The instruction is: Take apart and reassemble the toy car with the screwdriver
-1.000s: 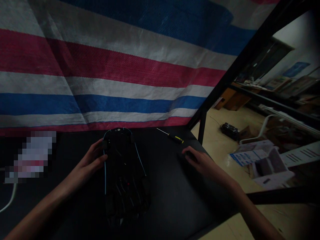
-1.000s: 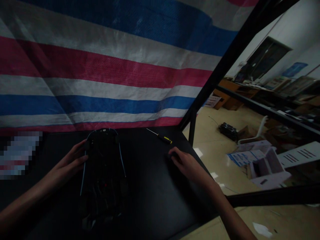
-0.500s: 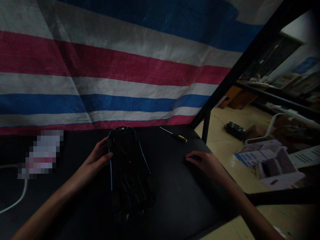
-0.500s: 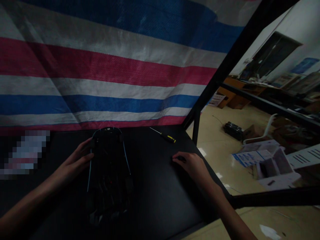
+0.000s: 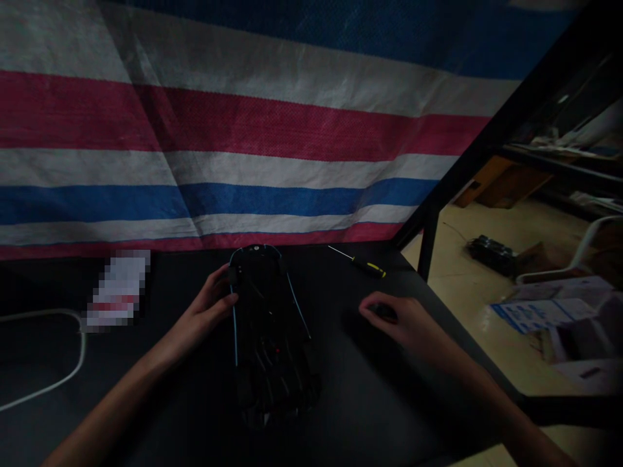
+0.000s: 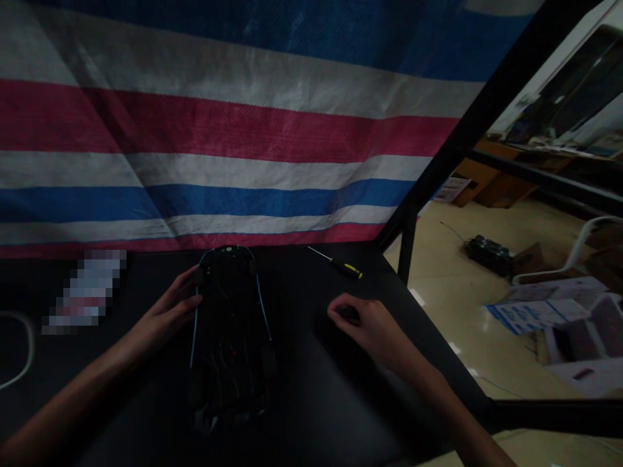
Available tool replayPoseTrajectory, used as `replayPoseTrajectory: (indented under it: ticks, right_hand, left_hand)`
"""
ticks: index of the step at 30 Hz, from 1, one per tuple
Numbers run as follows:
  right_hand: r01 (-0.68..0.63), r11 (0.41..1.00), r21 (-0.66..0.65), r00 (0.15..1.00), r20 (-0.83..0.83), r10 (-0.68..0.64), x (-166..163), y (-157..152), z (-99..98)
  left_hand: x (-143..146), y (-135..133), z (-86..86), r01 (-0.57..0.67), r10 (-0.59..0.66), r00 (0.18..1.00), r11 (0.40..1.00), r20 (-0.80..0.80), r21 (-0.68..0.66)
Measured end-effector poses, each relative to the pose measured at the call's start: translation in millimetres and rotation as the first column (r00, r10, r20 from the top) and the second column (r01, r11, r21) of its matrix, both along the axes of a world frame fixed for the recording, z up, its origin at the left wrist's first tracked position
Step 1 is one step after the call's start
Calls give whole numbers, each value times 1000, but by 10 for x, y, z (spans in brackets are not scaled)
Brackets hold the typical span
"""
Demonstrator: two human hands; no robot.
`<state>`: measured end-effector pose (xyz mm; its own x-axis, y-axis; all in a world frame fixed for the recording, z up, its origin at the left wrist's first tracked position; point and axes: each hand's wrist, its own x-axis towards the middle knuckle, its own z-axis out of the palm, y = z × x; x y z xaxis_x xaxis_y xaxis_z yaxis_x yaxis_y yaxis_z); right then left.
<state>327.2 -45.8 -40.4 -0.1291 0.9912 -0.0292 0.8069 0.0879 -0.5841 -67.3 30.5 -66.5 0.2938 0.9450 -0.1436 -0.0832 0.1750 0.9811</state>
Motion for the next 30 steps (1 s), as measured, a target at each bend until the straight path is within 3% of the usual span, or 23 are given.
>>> replayPoseTrajectory:
  ticks: [4,7,12,16,20,30]
  right_hand:
    - [-187,982,-20,967,-177,181,-670,164,311]
    - [-361,932,31,881,-315,352,-1150,340,467]
    - [-525,849,53,817,-249,520,-1671,616,515]
    - [-587,808,51,790,-187,585,-1840,719,456]
    - [-575,817,49,807,-129,576,-1874,726,408]
    - [-568,823,27,818,-97,567,-1895,708,407]
  left_hand:
    - [-21,17,-37,7,-7,1000,1000,-6,-1]
    - [-31,24,-61,32,-32,999,999,8,10]
    - [-28,14,-92,44,-46,998,998,41,41]
    - [-33,25,-152,63,-74,993,992,97,111]
    - [-45,52,-204,57,-73,993,986,98,158]
    - [-37,54,-213,63,-78,990,991,121,119]
